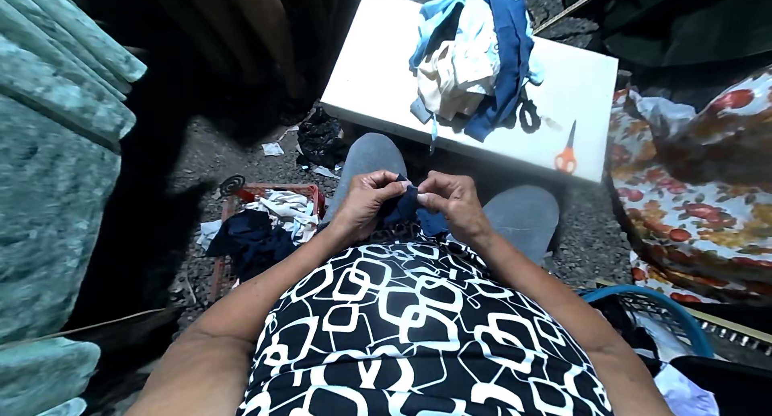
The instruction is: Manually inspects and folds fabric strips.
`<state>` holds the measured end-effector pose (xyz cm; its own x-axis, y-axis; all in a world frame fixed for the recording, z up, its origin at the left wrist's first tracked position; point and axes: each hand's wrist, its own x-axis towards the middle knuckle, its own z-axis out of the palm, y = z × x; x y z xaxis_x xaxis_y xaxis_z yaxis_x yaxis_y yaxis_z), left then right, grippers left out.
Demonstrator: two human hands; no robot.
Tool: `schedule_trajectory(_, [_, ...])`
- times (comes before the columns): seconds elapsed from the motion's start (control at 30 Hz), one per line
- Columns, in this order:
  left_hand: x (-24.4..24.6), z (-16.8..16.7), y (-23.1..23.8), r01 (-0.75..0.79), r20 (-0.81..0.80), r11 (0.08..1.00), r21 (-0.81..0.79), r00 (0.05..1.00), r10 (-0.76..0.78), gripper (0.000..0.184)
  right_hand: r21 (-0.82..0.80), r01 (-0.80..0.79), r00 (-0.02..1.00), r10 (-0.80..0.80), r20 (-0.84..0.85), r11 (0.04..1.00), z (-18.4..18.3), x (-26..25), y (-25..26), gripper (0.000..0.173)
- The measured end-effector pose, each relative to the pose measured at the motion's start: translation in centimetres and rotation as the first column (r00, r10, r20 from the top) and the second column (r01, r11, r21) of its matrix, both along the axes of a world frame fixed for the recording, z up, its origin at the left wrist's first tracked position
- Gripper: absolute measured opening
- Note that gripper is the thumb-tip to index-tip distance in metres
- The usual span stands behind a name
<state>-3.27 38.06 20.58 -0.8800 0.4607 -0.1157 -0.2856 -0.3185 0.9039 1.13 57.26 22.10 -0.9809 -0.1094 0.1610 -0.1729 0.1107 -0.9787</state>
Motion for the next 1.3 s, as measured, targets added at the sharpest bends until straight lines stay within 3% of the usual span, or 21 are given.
schedule_trajectory(0.2, [0.3,0.7,-0.4,0.016,0.12,1.0,0.019,0.993,-0.018,0.006,0.125,0.012,0.997,-0.021,0.068,0.992,0.5,-0.4,0.9,0.009])
schedule_trajectory(0.53, [0.1,1.3,-0.4,0.085,0.22,0.994,0.069,0.971,-0.098,0.009,0.175,0.073,0.984,-0.042,-0.171,0.982,0.4,0.8,-0.2,0.004])
schedule_trajectory(0.83, [0.4,0.0,0.3,0.005,-0.023,0.998,-0.064,1.0,-0.007,0.005,0.094,0.17,0.985,-0.168,-0.031,0.981,-0.1,0.7,-1.1,0.004])
schedule_trajectory(0.93, [1.5,1.9,-1.0,0.148,0.055,0.986,-0.077,0.988,-0.144,0.021,0.116,0.207,0.976,-0.196,-0.097,0.971,0.4,-0.1,-0.7,0.003])
schedule_trajectory(1.03, [1.6,2.5,-1.5,0.225,0.135,0.974,-0.008,0.966,-0.222,0.022,0.155,0.221,0.971,-0.201,-0.133,0.963,0.8,-0.2,-0.7,0.003])
schedule_trajectory(1.3, [1.6,3.0,-1.0,0.122,0.213,0.991,0.06,0.968,-0.132,0.01,0.121,0.12,0.992,-0.115,-0.045,0.985,1.0,0.4,0.2,0.005])
